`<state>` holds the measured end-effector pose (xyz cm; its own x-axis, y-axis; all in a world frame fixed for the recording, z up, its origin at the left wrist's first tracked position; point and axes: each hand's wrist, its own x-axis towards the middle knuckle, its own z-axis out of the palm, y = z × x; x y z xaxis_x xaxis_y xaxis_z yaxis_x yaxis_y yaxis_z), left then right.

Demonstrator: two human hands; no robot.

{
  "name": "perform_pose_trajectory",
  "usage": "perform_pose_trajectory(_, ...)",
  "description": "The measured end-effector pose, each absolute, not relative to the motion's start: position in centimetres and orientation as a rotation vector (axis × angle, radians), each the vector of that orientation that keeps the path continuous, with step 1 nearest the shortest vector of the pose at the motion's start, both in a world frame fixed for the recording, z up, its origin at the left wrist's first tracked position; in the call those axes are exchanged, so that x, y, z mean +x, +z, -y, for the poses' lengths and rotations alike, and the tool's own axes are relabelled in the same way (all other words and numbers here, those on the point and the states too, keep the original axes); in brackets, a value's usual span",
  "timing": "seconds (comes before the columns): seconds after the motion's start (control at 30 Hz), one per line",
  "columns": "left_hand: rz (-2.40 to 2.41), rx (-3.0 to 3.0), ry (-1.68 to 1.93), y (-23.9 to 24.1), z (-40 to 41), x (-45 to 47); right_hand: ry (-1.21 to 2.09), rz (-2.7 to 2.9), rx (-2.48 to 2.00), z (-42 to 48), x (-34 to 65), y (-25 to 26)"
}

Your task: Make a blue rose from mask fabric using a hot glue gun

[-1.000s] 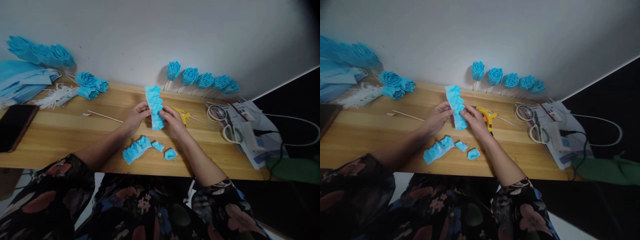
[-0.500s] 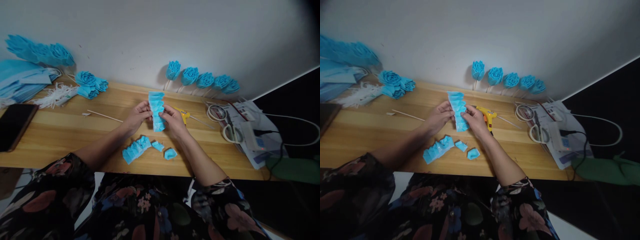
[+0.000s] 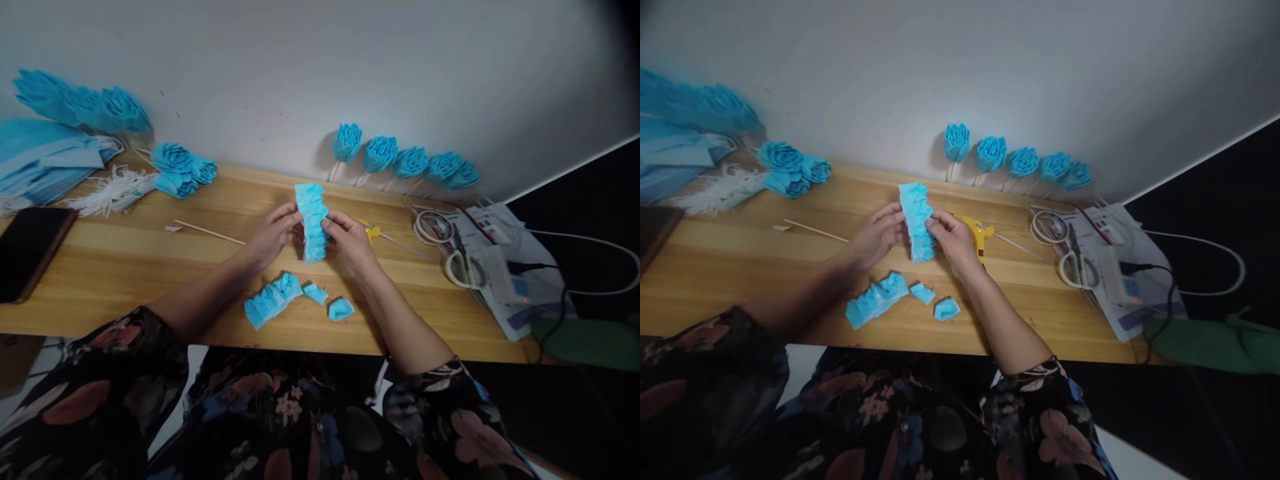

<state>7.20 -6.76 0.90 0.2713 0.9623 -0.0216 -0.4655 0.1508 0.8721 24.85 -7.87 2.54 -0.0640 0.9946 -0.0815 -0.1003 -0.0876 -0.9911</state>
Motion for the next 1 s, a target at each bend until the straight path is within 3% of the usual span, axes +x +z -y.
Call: perform_pose_trajectory(1.0,-0.652,1.02,1.112,0.37,6.81,7.19,1.396,1.231,-1.045,7.95,24.84,2.46)
